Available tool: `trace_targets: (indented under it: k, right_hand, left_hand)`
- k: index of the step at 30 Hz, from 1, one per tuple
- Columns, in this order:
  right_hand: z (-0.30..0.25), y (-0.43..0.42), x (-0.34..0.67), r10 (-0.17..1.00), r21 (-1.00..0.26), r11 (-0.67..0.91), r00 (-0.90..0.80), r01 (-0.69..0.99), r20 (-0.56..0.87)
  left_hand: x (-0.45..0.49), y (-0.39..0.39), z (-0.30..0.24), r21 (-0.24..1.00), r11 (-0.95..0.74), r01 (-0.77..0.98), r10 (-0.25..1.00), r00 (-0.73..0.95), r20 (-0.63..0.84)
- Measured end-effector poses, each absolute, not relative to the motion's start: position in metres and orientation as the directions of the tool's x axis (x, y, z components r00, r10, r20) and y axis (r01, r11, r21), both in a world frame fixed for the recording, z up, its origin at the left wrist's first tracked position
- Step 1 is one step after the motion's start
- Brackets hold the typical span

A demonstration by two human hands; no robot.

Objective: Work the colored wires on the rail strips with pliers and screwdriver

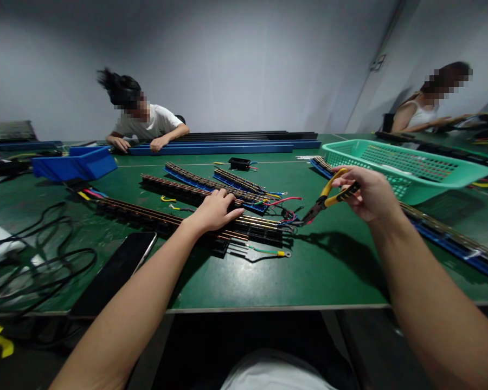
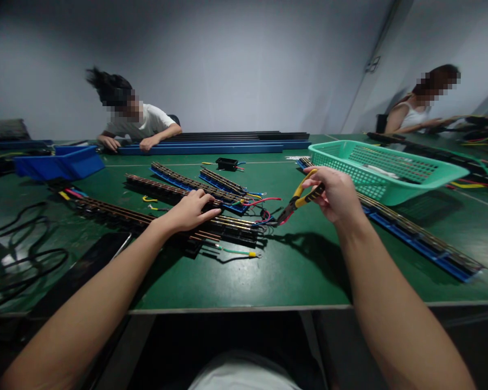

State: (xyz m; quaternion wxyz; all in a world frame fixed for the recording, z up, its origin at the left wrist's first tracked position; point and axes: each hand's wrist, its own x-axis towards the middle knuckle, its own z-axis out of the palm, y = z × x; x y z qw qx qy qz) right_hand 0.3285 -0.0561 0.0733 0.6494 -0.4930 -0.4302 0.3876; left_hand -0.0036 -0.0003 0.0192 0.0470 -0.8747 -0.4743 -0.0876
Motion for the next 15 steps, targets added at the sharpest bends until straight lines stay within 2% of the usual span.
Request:
trace_targets:
  k: [5,9,12,15]
  right_hand:
    - [0.075,-0.054,0.327,0.942,-0.978,0.143,0.323,-0.150,0.088]
    - [0.074,-0.053,0.331,0.978,-0.971,0.107,0.200,-0.216,0.063]
    - [0.070,-0.051,0.332,0.971,-0.981,0.129,0.218,-0.145,0.095]
    - [0.063,-0.048,0.331,0.925,-0.976,0.215,0.314,0.031,0.214]
  left_hand:
    - [-0.004,0.001,0.018,-0.001,-0.553,0.833,0.815,0.541,0.209]
    - [-0.005,0.002,0.017,-0.009,-0.552,0.834,0.815,0.542,0.208]
    - [-0.005,0.003,0.016,-0.008,-0.552,0.834,0.814,0.542,0.209]
    - [-0.005,0.003,0.016,-0.006,-0.552,0.834,0.814,0.541,0.211]
